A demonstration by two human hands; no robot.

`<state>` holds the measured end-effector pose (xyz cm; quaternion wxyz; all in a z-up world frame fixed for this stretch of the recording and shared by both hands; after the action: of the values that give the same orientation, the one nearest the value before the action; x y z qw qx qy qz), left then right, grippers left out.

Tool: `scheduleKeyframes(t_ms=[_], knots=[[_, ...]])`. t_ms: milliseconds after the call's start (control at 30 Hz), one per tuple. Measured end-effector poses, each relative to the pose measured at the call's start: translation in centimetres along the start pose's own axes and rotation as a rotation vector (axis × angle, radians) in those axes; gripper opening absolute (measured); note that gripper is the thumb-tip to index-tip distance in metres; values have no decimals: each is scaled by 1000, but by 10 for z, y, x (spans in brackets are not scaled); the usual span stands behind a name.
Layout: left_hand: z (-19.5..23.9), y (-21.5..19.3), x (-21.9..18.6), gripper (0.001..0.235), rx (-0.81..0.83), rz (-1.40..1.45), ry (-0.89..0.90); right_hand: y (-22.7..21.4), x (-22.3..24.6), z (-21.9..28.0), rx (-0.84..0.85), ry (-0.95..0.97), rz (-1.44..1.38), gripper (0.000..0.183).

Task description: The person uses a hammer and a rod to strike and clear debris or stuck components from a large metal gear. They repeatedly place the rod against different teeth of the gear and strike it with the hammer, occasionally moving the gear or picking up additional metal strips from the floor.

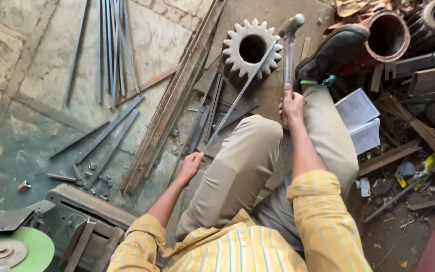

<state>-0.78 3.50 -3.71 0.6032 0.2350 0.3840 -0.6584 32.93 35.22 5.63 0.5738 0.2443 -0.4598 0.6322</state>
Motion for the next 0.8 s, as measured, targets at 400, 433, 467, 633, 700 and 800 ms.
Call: scheduleKeyframes(t_ms=[400,433,467,633,700,800], knots=[[20,-18,-16,38,-125,-272,-47,-12,45,36,-350,-771,399,45],[19,-19,-20,38,-131,-270,-18,-9,14,13,-177,-359,292,52],[20,-20,-23,39,-132,-269,6,-3,-25,6,11,51,181,59],[20,-14,-19,49,4,-223,-221,-8,-74,9,-41,-39,403,66],[7,-7,-27,62,36,-214,-235,-2,-86,13,-34,-61,368,68],[-4,-11,-67,66,-250,-462,-83,3,-95,27,26,-56,215,69]])
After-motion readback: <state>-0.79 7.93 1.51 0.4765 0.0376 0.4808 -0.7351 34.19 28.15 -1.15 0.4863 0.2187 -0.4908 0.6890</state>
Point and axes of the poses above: each hand's wrist, its own z-axis away from the middle knuckle, its own y-axis out of the palm, x = y × z, the point moved 6 cm from there along -z, towards the middle knuckle, and after that the axes turned 5 degrees about -z, right-handed, at the moved point
